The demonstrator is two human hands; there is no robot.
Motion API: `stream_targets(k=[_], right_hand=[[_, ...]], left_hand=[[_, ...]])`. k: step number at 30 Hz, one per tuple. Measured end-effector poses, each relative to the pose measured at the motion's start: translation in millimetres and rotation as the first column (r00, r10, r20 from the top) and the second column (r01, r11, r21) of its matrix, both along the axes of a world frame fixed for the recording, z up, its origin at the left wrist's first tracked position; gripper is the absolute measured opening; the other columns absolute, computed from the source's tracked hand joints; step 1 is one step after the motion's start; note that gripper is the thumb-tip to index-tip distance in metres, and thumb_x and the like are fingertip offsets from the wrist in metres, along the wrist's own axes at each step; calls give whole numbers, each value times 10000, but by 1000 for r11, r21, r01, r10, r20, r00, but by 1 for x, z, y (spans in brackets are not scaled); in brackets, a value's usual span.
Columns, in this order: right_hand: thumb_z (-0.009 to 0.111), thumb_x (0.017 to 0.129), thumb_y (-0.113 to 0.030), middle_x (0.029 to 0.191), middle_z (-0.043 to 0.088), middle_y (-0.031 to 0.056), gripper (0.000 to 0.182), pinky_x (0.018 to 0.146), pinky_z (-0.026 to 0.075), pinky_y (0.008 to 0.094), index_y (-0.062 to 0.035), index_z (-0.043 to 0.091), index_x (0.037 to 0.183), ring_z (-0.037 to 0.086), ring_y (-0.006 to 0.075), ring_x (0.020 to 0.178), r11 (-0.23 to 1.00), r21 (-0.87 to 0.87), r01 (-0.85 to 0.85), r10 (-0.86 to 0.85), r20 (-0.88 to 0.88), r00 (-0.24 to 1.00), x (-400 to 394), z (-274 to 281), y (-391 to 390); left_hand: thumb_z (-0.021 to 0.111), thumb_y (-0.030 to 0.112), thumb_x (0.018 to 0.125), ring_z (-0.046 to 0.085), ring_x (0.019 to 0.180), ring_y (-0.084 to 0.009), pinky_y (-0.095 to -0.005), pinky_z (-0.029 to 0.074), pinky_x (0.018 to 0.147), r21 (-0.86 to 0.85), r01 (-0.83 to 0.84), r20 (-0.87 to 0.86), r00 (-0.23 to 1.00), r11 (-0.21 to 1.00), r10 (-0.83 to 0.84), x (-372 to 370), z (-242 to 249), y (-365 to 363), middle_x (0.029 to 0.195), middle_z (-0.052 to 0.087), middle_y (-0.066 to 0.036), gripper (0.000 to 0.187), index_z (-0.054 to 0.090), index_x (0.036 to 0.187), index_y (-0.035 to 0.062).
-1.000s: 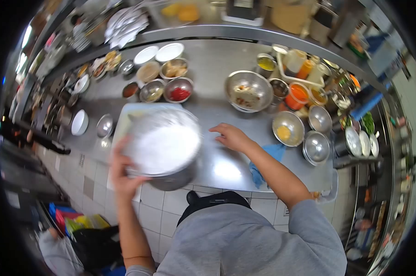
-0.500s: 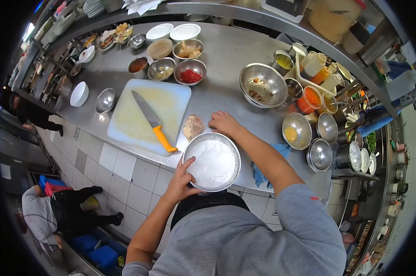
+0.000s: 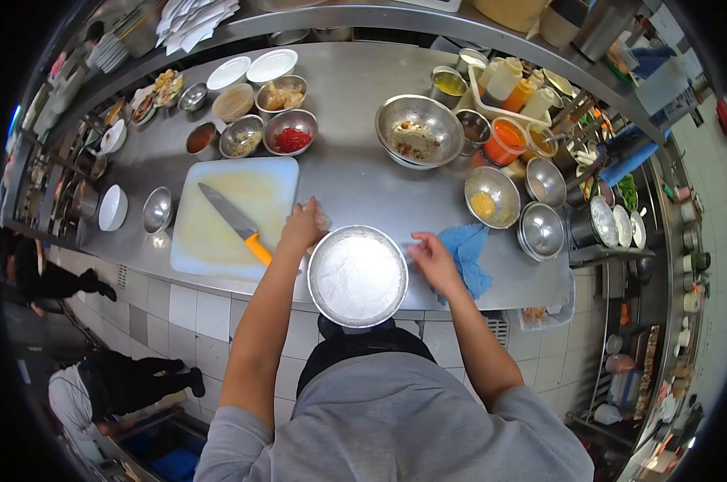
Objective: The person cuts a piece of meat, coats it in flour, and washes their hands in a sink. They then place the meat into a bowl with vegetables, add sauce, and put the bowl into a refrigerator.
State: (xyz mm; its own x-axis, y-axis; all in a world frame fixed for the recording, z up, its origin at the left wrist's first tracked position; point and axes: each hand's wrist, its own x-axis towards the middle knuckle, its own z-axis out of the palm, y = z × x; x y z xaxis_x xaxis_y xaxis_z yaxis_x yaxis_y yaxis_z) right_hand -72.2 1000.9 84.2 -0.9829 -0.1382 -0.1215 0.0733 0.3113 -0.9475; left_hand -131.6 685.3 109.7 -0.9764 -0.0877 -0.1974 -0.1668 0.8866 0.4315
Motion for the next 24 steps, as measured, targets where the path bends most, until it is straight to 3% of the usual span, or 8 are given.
stream_targets(k=[8,10,11,13,15,19,21,24], right_hand=[[502,949,-190,809,633,139,536,433,511,305,-83,307,1437,611,166,503,991,-70,114,-81,368,926,87,63,-49],[502,941,-177,821,653,177,548,541,549,325,-88,298,1441,666,213,610,996,-39,75,-54,397,916,72,75,-52],[502,941,-177,821,653,177,548,541,549,325,-88,298,1441,666,213,610,996,-45,83,-58,390,919,66,67,-50],[524,931,-181,874,654,194,557,707,545,346,-60,316,1433,681,266,791,907,421,-20,6,35,999,47,46,-48],[556,925,-211,1033,635,205,557,809,507,350,-20,357,1409,647,291,911,857,515,33,-29,-15,999,33,87,-58],[565,951,-256,1092,589,131,506,683,499,302,-4,436,1371,608,185,814,968,203,145,-66,-351,934,11,105,-97],[530,981,-260,1037,592,80,380,673,492,272,-15,522,1271,598,143,808,881,-457,121,-53,158,986,3,111,-123],[528,984,-259,879,588,3,240,633,455,239,-46,607,1059,558,88,750,878,-453,156,-82,179,980,-11,84,-127]], left_hand=[[787,231,667,639,955,-342,-433,516,851,10,-3,17,1000,1000,3,-56,-27,-10,1106,606,-183,595,520,1178,82],[759,192,733,646,881,-245,-361,527,792,792,-218,113,970,570,214,-57,-9,-22,991,632,-97,449,516,1091,74],[759,192,733,646,881,-245,-361,527,792,791,-207,103,973,576,207,-57,0,-26,991,632,-97,449,516,1091,74],[712,161,814,632,829,-173,-303,517,741,983,-140,105,961,123,256,-48,37,-27,936,622,-44,274,488,962,111],[663,177,891,622,798,-140,-300,509,714,992,-108,88,959,59,269,-34,66,-22,880,618,-21,209,459,861,141],[620,241,941,587,720,-119,-292,495,681,974,-117,172,941,-194,292,-4,77,5,785,576,-1,238,462,797,137],[613,235,945,549,694,-94,-264,465,641,968,-152,209,931,-201,300,14,71,23,763,552,3,250,462,769,142],[602,217,951,481,609,-64,-236,417,548,980,-111,152,952,-163,265,23,35,33,702,525,18,299,447,707,140]])
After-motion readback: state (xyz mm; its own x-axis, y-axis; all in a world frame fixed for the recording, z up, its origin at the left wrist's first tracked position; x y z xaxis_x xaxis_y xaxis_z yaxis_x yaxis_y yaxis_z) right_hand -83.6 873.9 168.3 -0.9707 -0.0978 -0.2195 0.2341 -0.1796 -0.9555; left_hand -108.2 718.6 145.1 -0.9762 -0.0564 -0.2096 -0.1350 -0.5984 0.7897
